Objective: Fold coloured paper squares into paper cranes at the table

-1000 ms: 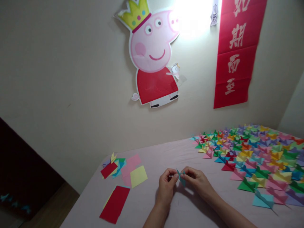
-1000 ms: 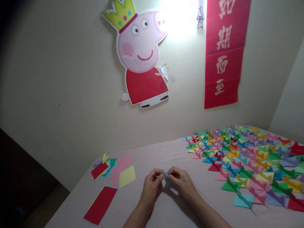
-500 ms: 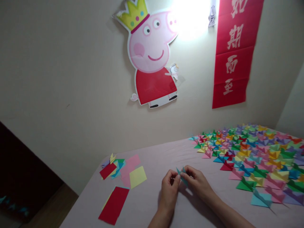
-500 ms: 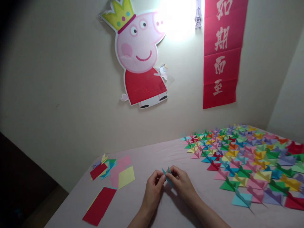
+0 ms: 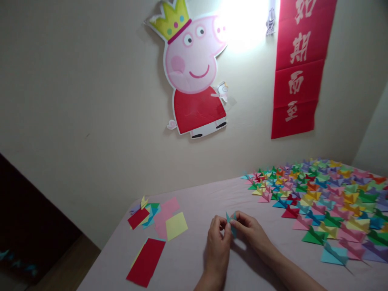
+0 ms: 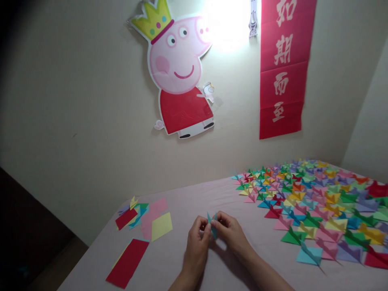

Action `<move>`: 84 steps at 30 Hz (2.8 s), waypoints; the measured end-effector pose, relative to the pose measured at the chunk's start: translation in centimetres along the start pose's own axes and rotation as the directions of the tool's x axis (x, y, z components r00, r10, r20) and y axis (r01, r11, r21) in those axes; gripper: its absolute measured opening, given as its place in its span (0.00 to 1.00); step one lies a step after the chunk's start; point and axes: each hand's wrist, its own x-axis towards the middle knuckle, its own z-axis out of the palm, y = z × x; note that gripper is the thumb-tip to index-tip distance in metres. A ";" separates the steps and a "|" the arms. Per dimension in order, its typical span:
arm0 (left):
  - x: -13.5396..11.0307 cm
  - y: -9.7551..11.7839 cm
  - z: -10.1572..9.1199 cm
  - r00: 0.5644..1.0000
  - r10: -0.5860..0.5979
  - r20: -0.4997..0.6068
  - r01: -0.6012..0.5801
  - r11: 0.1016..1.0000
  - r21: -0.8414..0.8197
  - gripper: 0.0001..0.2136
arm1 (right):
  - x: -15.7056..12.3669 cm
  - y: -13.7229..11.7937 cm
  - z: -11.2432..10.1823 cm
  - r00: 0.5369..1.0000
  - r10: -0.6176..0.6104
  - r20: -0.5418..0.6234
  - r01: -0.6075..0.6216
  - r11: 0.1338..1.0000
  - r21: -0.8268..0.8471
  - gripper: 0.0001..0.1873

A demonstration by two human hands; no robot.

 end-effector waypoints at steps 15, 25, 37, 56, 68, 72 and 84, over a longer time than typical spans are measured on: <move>0.0 0.5 0.2 0.999 0.043 0.008 -0.043 0.999 -0.002 0.11 | -0.2 0.0 -0.1 0.999 0.050 -0.004 -0.049 0.988 0.144 0.20; 0.0 0.3 0.4 0.999 0.026 0.021 -0.026 1.000 0.002 0.12 | -0.1 0.8 -0.2 0.998 0.048 -0.039 -0.041 0.986 0.162 0.20; -0.1 0.4 0.3 0.999 -0.007 0.039 0.006 0.999 0.037 0.12 | 0.0 1.1 -0.3 0.994 0.083 -0.077 -0.066 0.978 0.200 0.21; -0.2 -0.3 0.2 0.998 -0.058 0.029 0.059 0.998 -0.038 0.15 | 0.3 1.6 -0.9 0.992 0.019 -0.121 -0.012 0.998 0.061 0.22; 0.2 0.4 -0.7 0.986 -0.024 -0.163 0.018 0.999 -0.040 0.08 | -0.1 1.0 -0.1 0.959 -0.118 -0.258 0.103 0.992 -0.070 0.23; 0.1 0.3 -0.8 0.993 0.019 -0.119 -0.021 1.000 -0.017 0.07 | -0.7 1.2 1.1 0.995 -0.092 -0.045 0.090 0.994 -0.060 0.22; -0.4 0.9 0.3 0.992 0.121 -0.034 -0.118 0.990 0.071 0.07 | -0.2 0.9 0.4 0.991 0.014 -0.129 -0.002 0.996 0.092 0.19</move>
